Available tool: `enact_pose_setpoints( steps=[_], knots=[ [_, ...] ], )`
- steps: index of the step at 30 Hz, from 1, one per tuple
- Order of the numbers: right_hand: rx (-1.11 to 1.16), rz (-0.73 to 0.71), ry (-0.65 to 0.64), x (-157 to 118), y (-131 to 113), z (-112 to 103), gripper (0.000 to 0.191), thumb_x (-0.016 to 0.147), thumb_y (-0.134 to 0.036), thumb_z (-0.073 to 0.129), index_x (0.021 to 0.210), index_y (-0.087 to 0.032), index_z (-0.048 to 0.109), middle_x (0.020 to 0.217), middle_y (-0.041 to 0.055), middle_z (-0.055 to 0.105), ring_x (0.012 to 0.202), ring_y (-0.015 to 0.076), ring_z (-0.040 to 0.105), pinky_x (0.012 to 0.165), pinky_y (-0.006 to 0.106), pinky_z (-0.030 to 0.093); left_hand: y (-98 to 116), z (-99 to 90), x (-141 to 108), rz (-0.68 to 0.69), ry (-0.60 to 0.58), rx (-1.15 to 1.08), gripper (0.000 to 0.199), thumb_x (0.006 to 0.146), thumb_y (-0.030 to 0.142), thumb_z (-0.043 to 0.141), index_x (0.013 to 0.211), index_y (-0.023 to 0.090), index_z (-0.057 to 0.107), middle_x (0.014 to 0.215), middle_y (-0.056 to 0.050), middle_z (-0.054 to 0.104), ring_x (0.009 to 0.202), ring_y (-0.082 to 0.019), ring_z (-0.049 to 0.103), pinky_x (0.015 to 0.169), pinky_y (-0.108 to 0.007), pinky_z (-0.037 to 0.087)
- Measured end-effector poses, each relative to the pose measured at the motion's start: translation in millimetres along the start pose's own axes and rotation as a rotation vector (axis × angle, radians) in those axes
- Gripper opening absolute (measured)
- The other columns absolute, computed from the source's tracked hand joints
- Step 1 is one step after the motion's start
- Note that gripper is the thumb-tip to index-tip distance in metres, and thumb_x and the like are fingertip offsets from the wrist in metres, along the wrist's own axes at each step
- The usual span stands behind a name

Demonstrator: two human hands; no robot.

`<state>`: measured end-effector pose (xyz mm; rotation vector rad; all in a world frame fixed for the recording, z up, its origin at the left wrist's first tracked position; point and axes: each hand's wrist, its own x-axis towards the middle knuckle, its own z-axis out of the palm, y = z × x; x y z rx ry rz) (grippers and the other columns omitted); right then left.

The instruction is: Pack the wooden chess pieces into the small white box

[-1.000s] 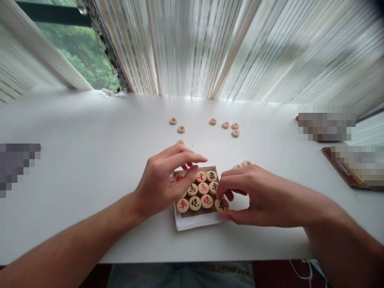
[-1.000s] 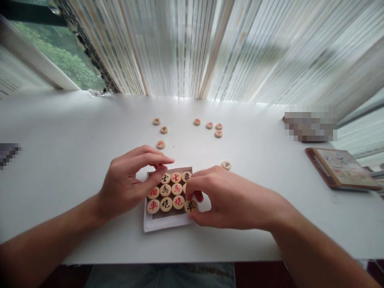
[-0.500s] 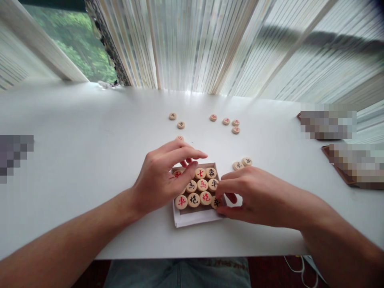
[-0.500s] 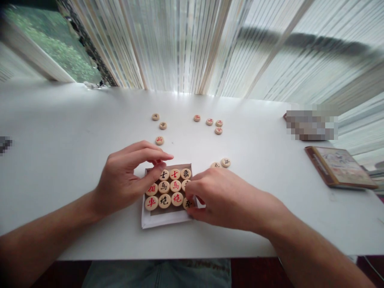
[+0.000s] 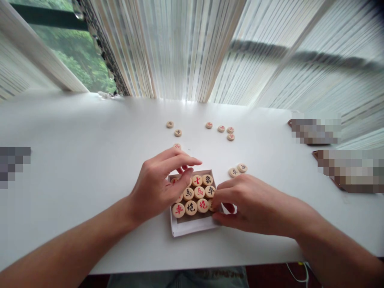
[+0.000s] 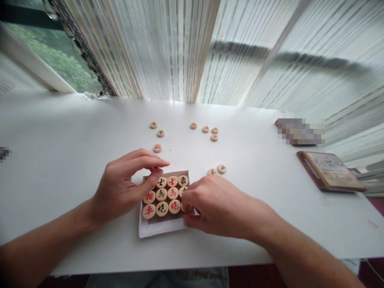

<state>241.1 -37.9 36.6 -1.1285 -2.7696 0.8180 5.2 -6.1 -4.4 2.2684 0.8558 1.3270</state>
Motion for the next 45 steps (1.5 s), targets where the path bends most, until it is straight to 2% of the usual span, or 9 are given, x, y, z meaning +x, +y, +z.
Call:
enact_pose_setpoints(
  steps=[5,8,11,17,25,28,32,40,45],
  knots=[
    [0.201,-0.1,0.34,-5,11,-13,0.025,0.092,-0.02,0.071,0.067,-0.018,0.069,0.055,-0.0034,0.06,0.047,0.0078,0.051,0.049,0.022,0.037,-11,-10.4,5,-0.064,0.065,0.028,0.02,0.093,0.008,0.071,0.107,0.019,0.08,0.1,-0.005,0.079,0.085,-0.016,0.074,0.077,-0.029,0.063],
    [0.23,0.108,0.742,-2,31,-20,0.039,0.097,-0.032,0.07,0.06,-0.02,0.066,0.048,-0.003,0.05,0.043,0.0089,0.04,0.042,0.025,0.028,-25,-22.4,13,-0.196,0.2,0.022,0.016,0.094,0.016,0.074,0.107,0.02,0.081,0.101,-0.005,0.08,0.089,-0.017,0.076,0.078,-0.029,0.065],
    [0.271,0.288,0.955,6,58,-21,0.037,0.094,-0.042,0.072,0.064,-0.019,0.072,0.049,-0.0014,0.051,0.044,0.0109,0.038,0.042,0.027,0.028,-42,-34.8,21,-0.322,0.341,-0.005,0.016,0.092,0.023,0.075,0.106,0.018,0.082,0.096,-0.005,0.082,0.082,-0.015,0.076,0.071,-0.025,0.063],
    [0.2,0.352,0.947,17,90,-13,0.041,0.094,-0.048,0.07,0.065,-0.019,0.068,0.056,0.0006,0.057,0.052,0.0145,0.048,0.049,0.029,0.035,-67,-40.2,22,-0.447,0.248,0.15,0.023,0.092,0.03,0.071,0.106,0.016,0.082,0.091,-0.007,0.083,0.074,-0.017,0.075,0.067,-0.026,0.062],
    [0.059,0.213,0.857,26,80,2,0.031,0.095,-0.036,0.065,0.07,-0.019,0.07,0.058,0.0006,0.065,0.052,0.0141,0.054,0.052,0.028,0.04,-82,-30.5,20,-0.378,0.012,0.37,0.023,0.095,0.023,0.064,0.107,0.017,0.083,0.097,-0.008,0.082,0.075,-0.019,0.074,0.078,-0.033,0.063],
    [0.059,0.168,0.813,28,75,6,0.025,0.094,-0.032,0.065,0.075,-0.019,0.074,0.061,0.0009,0.068,0.054,0.0138,0.055,0.055,0.028,0.042,-86,-25.1,25,-0.321,-0.112,0.432,0.035,0.102,0.021,0.055,0.13,0.017,0.077,0.124,-0.012,0.079,0.102,-0.023,0.077,0.099,-0.039,0.061],
    [0.071,0.157,0.776,29,73,8,0.022,0.094,-0.029,0.065,0.078,-0.018,0.076,0.065,0.002,0.071,0.055,0.0139,0.056,0.057,0.028,0.044,-88,-17.8,26,-0.251,-0.281,0.511,0.05,0.105,0.013,0.046,0.152,0.021,0.062,0.162,-0.012,0.058,0.145,-0.029,0.057,0.124,-0.049,0.043],
    [0.061,0.163,0.725,28,73,10,0.019,0.094,-0.03,0.066,0.082,-0.02,0.077,0.069,0.0028,0.073,0.057,0.0158,0.059,0.057,0.029,0.045,-82,-15.9,28,-0.214,-0.42,0.619,0.05,0.106,0.01,0.043,0.152,0.02,0.06,0.167,-0.01,0.053,0.132,-0.029,0.063,0.114,-0.048,0.049],
    [0.056,0.189,0.754,26,70,8,0.022,0.095,-0.031,0.065,0.08,-0.019,0.077,0.064,0.0018,0.071,0.053,0.0151,0.057,0.056,0.029,0.044,-77,-23.7,28,-0.241,-0.4,0.655,0.027,0.108,0.02,0.052,0.126,0.019,0.071,0.132,-0.011,0.078,0.113,-0.029,0.067,0.097,-0.041,0.057]
  ],
)
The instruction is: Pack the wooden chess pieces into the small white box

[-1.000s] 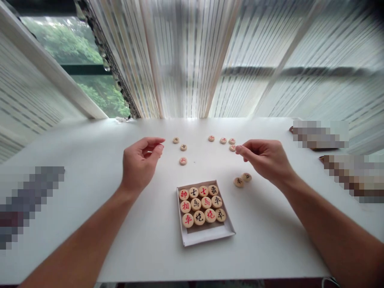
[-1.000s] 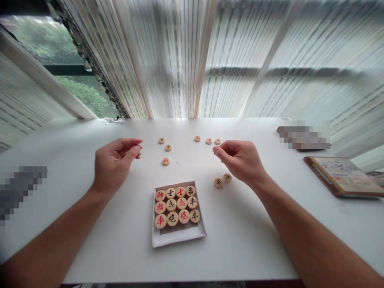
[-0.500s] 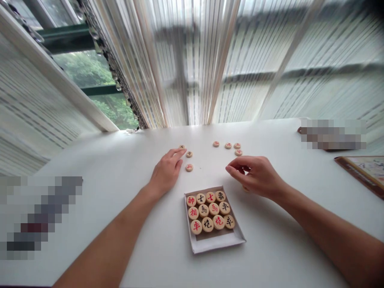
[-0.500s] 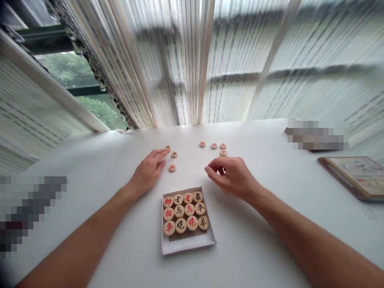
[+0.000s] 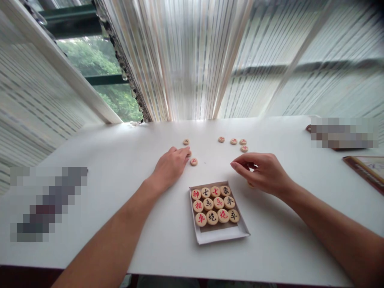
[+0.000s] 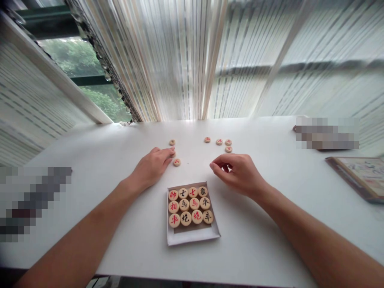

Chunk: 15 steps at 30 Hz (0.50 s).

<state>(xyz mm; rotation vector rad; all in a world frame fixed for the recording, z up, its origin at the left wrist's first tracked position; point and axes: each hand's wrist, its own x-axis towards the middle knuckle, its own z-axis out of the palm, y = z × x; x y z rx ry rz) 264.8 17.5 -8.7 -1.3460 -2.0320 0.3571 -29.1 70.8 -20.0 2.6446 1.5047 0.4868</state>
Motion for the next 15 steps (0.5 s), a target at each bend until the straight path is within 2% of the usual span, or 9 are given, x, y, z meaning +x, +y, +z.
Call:
enact_pose_setpoints(
  steps=[3,6,12,15],
  knots=[
    [0.0,-0.026,0.019,0.6,1.4,-0.2,0.022,0.095,-0.029,0.065,0.08,-0.018,0.077,0.064,0.0018,0.071,0.054,0.0144,0.056,0.056,0.028,0.044,-3.8,-4.3,-3.9,-0.03,0.017,-0.006,0.022,0.108,0.024,0.054,0.117,0.02,0.074,0.112,-0.011,0.079,0.105,-0.027,0.071,0.091,-0.038,0.058],
    [0.018,-0.053,0.035,1.0,5.1,1.4,0.022,0.095,-0.028,0.065,0.079,-0.018,0.077,0.063,0.0017,0.071,0.053,0.0131,0.055,0.055,0.027,0.044,-6.4,-6.3,-7.6,-0.052,0.031,-0.019,0.021,0.107,0.029,0.057,0.114,0.02,0.076,0.105,-0.011,0.078,0.1,-0.028,0.072,0.089,-0.04,0.059],
    [0.04,-0.084,0.042,1.0,7.9,3.4,0.022,0.094,-0.026,0.066,0.078,-0.017,0.077,0.063,0.0004,0.07,0.052,0.0115,0.053,0.054,0.026,0.042,-8.3,-2.9,-6.2,-0.019,0.035,-0.11,0.034,0.106,0.024,0.057,0.136,0.018,0.069,0.122,-0.012,0.078,0.115,-0.03,0.07,0.103,-0.046,0.056],
    [0.046,-0.097,0.041,0.8,6.8,3.6,0.021,0.094,-0.025,0.066,0.078,-0.017,0.077,0.063,-0.0003,0.069,0.051,0.0108,0.051,0.054,0.026,0.041,-9.9,-0.3,-4.2,-0.004,0.038,-0.177,0.034,0.106,0.022,0.055,0.135,0.017,0.071,0.126,-0.012,0.075,0.119,-0.029,0.069,0.108,-0.045,0.054]
  ],
)
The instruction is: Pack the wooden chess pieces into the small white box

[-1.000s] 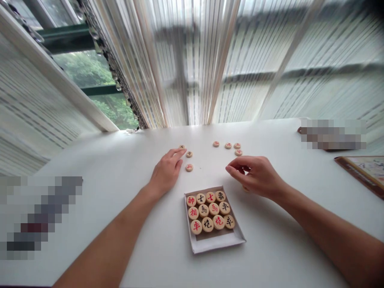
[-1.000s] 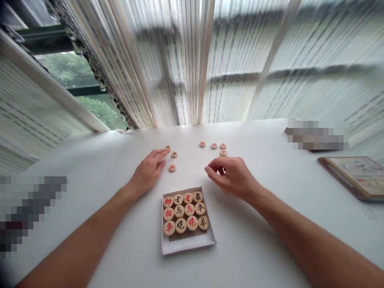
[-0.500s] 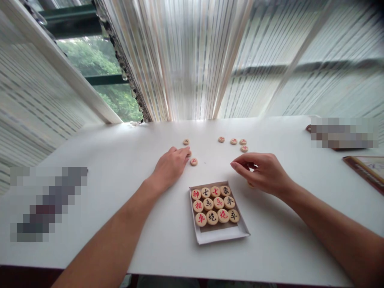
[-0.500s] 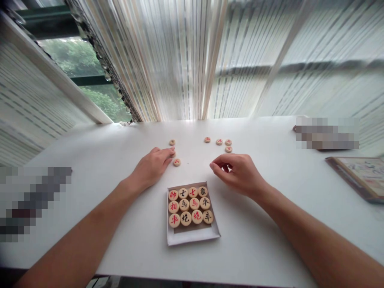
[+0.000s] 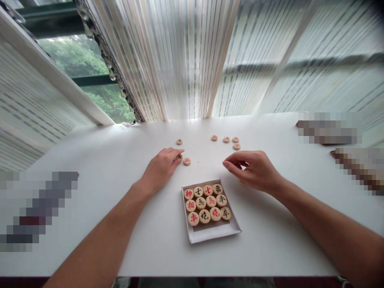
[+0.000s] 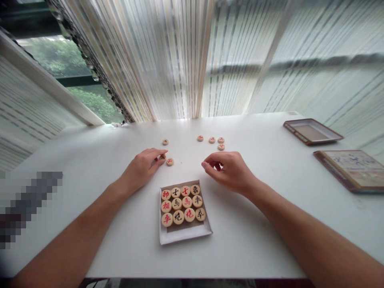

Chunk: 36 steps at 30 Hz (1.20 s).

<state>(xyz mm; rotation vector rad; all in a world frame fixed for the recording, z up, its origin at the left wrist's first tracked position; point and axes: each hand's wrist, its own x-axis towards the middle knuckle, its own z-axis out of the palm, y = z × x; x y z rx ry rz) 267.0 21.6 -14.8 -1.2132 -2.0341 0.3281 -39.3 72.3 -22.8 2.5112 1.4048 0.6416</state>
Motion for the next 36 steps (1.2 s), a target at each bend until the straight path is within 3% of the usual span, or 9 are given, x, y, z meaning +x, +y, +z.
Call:
enact_pose_setpoints(
  steps=[5,11,17,21,23,26,32,36],
  knots=[
    [0.009,-0.029,-0.004,-1,-2,1,0.02,0.094,-0.023,0.066,0.078,-0.017,0.076,0.064,0.0,0.07,0.052,0.0105,0.051,0.054,0.026,0.04,0,-1.4,-3,-0.043,0.055,-0.112,0.028,0.101,0.022,0.062,0.124,0.014,0.076,0.114,-0.011,0.071,0.099,-0.025,0.072,0.098,-0.04,0.058],
    [0.012,-0.065,-0.037,-4,-6,1,0.02,0.096,-0.023,0.065,0.079,-0.017,0.076,0.063,-0.0004,0.069,0.053,0.0107,0.054,0.054,0.025,0.042,8,-5.2,-8,-0.133,0.196,-0.28,0.009,0.089,0.018,0.077,0.096,0.017,0.082,0.091,-0.007,0.076,0.084,-0.023,0.071,0.089,-0.041,0.059],
    [-0.001,-0.095,-0.045,-7,-12,2,0.02,0.097,-0.024,0.066,0.081,-0.018,0.075,0.064,-0.0002,0.07,0.053,0.0114,0.056,0.054,0.026,0.044,33,-7.1,-14,-0.231,0.321,-0.606,0.031,0.091,0.031,0.08,0.113,0.01,0.082,0.1,-0.013,0.084,0.084,-0.023,0.081,0.085,-0.038,0.067],
    [0.039,-0.112,-0.057,-12,-21,4,0.016,0.1,-0.027,0.067,0.09,-0.019,0.077,0.07,0.0002,0.073,0.055,0.0115,0.058,0.054,0.025,0.045,66,-5.6,-23,-0.226,0.235,-0.824,0.032,0.092,0.035,0.08,0.11,0.009,0.082,0.093,-0.012,0.085,0.082,-0.023,0.084,0.08,-0.036,0.071],
    [0.086,-0.11,-0.066,-15,-27,6,0.016,0.103,-0.032,0.067,0.1,-0.02,0.077,0.072,-0.0005,0.072,0.056,0.0117,0.06,0.054,0.024,0.046,81,-3.2,-28,-0.256,0.118,-1.137,0.029,0.086,0.031,0.087,0.105,0.01,0.082,0.094,-0.011,0.085,0.087,-0.024,0.084,0.083,-0.037,0.071],
    [0.158,-0.125,-0.098,-20,-36,9,0.016,0.106,-0.034,0.065,0.108,-0.022,0.075,0.074,-0.0016,0.071,0.059,0.0113,0.06,0.056,0.023,0.046,94,0.2,-34,-0.295,0.006,-1.347,0.025,0.083,0.028,0.091,0.101,0.012,0.084,0.093,-0.009,0.085,0.091,-0.023,0.084,0.088,-0.034,0.07],
    [0.204,-0.199,-0.078,-23,-46,9,0.011,0.105,-0.022,0.064,0.097,-0.021,0.07,0.071,-0.0033,0.065,0.058,0.009,0.056,0.056,0.021,0.043,97,-1.0,-40,-0.35,-0.05,-1.374,0.023,0.082,0.026,0.093,0.101,0.014,0.086,0.093,-0.009,0.087,0.088,-0.021,0.084,0.084,-0.028,0.069],
    [0.255,-0.142,-0.133,-23,-50,6,0.017,0.106,-0.023,0.063,0.09,-0.019,0.069,0.07,-0.0017,0.067,0.058,0.01,0.057,0.056,0.022,0.044,97,-6.9,-40,-0.376,-0.096,-1.325,0.028,0.081,0.032,0.094,0.101,0.013,0.088,0.093,-0.011,0.087,0.084,-0.022,0.085,0.082,-0.028,0.07]
  ],
)
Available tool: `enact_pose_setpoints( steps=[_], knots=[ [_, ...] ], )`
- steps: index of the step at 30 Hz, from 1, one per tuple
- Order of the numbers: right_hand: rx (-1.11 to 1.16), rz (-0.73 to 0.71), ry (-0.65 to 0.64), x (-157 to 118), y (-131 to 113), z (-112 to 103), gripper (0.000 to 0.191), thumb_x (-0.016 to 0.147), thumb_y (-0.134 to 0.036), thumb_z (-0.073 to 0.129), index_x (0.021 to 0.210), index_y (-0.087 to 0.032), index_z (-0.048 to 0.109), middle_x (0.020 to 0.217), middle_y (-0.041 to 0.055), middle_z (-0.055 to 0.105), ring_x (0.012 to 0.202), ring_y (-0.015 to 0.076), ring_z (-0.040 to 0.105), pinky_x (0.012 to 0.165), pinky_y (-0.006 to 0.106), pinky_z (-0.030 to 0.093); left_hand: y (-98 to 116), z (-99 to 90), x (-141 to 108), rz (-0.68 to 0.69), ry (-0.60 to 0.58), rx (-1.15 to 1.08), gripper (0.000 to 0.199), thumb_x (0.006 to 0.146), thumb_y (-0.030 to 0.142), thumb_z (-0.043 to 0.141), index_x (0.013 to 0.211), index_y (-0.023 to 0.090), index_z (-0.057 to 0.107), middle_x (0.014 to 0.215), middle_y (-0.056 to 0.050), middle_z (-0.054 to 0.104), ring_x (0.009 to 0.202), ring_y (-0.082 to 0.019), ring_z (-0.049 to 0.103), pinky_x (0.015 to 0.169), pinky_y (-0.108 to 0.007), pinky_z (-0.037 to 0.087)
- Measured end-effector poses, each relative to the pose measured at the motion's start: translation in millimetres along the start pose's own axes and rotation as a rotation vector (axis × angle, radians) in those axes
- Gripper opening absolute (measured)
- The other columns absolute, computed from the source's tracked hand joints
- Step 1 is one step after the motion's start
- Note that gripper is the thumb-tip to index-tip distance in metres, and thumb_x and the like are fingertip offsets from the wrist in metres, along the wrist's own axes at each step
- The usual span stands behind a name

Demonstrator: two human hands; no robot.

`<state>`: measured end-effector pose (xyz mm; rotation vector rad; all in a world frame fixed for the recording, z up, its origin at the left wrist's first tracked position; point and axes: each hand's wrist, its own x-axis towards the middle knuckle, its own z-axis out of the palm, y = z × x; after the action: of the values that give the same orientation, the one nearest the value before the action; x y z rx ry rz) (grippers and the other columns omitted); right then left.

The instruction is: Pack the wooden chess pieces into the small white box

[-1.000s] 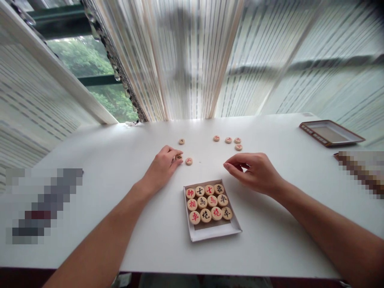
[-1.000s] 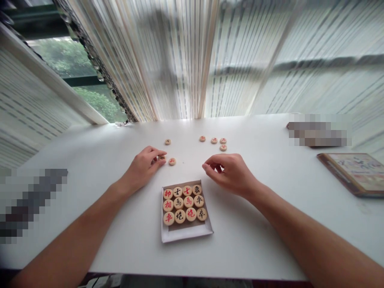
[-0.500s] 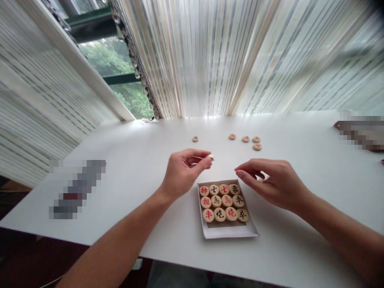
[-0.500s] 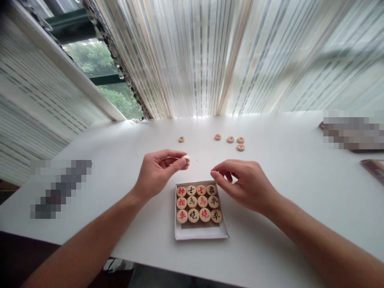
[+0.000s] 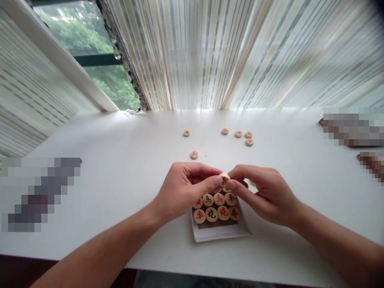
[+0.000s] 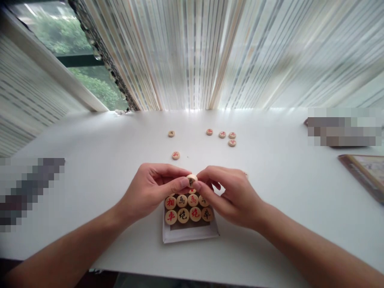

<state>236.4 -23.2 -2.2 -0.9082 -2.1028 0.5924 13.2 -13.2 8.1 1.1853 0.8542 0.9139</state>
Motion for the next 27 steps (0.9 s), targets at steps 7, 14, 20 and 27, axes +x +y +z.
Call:
enact_pose_setpoints(
  steps=[7,14,20,27],
  knots=[
    [0.113,0.088,-0.021,1.0,-3.3,-0.4,0.023,0.106,-0.032,0.065,0.087,-0.019,0.069,0.07,0.0011,0.069,0.061,0.0131,0.058,0.057,0.026,0.045,4.5,-1.2,-0.5,-0.048,-0.013,-0.023,0.021,0.081,0.03,0.093,0.097,0.016,0.089,0.09,-0.009,0.088,0.086,-0.027,0.086,0.086,-0.036,0.073],
    [0.118,0.095,0.01,0.8,-4.0,0.9,0.019,0.103,-0.028,0.068,0.088,-0.017,0.071,0.071,0.0019,0.07,0.061,0.0128,0.06,0.057,0.026,0.046,2.8,-0.5,-0.9,0.01,-0.002,0.017,0.018,0.083,0.028,0.091,0.096,0.016,0.089,0.09,-0.009,0.088,0.084,-0.026,0.086,0.082,-0.033,0.073],
    [0.319,0.19,0.107,-0.9,-5.6,6.1,0.008,0.1,-0.026,0.076,0.1,-0.018,0.075,0.08,0.0031,0.078,0.066,0.0139,0.071,0.06,0.024,0.058,1.6,3.3,-3.4,0.108,0.023,0.112,0.016,0.085,0.024,0.089,0.099,0.017,0.089,0.09,-0.008,0.088,0.083,-0.024,0.085,0.078,-0.029,0.071],
    [0.508,0.267,0.142,-1.5,-9.0,7.6,0.016,0.088,-0.027,0.09,0.098,-0.019,0.08,0.078,0.0017,0.08,0.065,0.0138,0.074,0.06,0.021,0.061,3.0,7.4,-5.3,0.263,0.069,0.22,0.007,0.085,0.019,0.088,0.092,0.02,0.089,0.092,-0.007,0.085,0.086,-0.022,0.082,0.077,-0.029,0.07]
  ],
)
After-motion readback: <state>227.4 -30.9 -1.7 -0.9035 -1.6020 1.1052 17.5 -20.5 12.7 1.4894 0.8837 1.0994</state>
